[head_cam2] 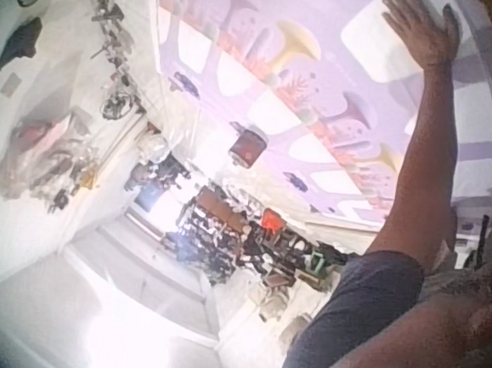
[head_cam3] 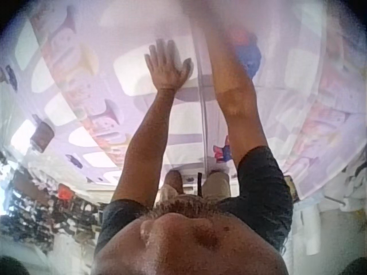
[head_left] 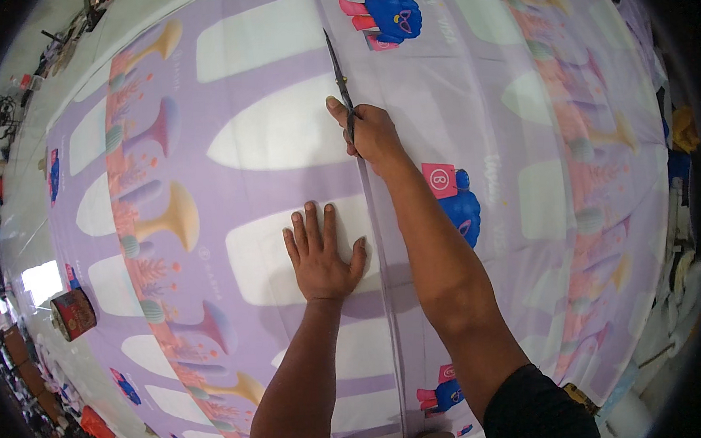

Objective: The person cuts a piece of patterned fabric with shears and folds the edge by hand while sitting on the floor.

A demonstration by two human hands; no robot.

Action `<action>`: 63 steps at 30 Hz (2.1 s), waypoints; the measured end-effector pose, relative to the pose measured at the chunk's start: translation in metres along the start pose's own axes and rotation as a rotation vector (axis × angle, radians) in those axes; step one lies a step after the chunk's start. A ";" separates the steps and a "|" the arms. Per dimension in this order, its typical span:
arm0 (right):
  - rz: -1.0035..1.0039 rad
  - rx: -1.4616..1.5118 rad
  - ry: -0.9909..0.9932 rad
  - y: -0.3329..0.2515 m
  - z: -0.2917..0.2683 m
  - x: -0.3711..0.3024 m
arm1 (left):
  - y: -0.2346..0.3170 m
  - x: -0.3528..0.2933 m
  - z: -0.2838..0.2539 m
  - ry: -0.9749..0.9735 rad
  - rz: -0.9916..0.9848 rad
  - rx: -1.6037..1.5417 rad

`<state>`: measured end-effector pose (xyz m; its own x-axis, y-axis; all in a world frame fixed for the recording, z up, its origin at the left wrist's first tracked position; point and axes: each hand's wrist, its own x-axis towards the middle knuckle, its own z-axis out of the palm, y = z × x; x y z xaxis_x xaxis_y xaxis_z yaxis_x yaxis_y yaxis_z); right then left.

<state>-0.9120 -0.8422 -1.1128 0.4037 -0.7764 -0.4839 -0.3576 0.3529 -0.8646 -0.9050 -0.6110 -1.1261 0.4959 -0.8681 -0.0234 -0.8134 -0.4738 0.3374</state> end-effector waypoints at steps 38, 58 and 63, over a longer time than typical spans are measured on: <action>-0.030 -0.071 0.012 -0.077 0.010 0.148 | -0.002 -0.002 0.000 -0.093 -0.041 -0.016; -0.032 0.031 -0.018 -0.109 0.022 0.225 | -0.003 -0.004 0.004 -0.093 -0.031 -0.022; -0.042 0.027 -0.009 -0.115 0.025 0.236 | -0.004 -0.003 0.002 -0.096 -0.048 -0.034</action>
<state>-0.7550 -1.0534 -1.1314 0.4254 -0.7863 -0.4481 -0.3170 0.3343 -0.8875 -0.9032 -0.6069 -1.1293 0.5014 -0.8554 -0.1303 -0.7778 -0.5115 0.3652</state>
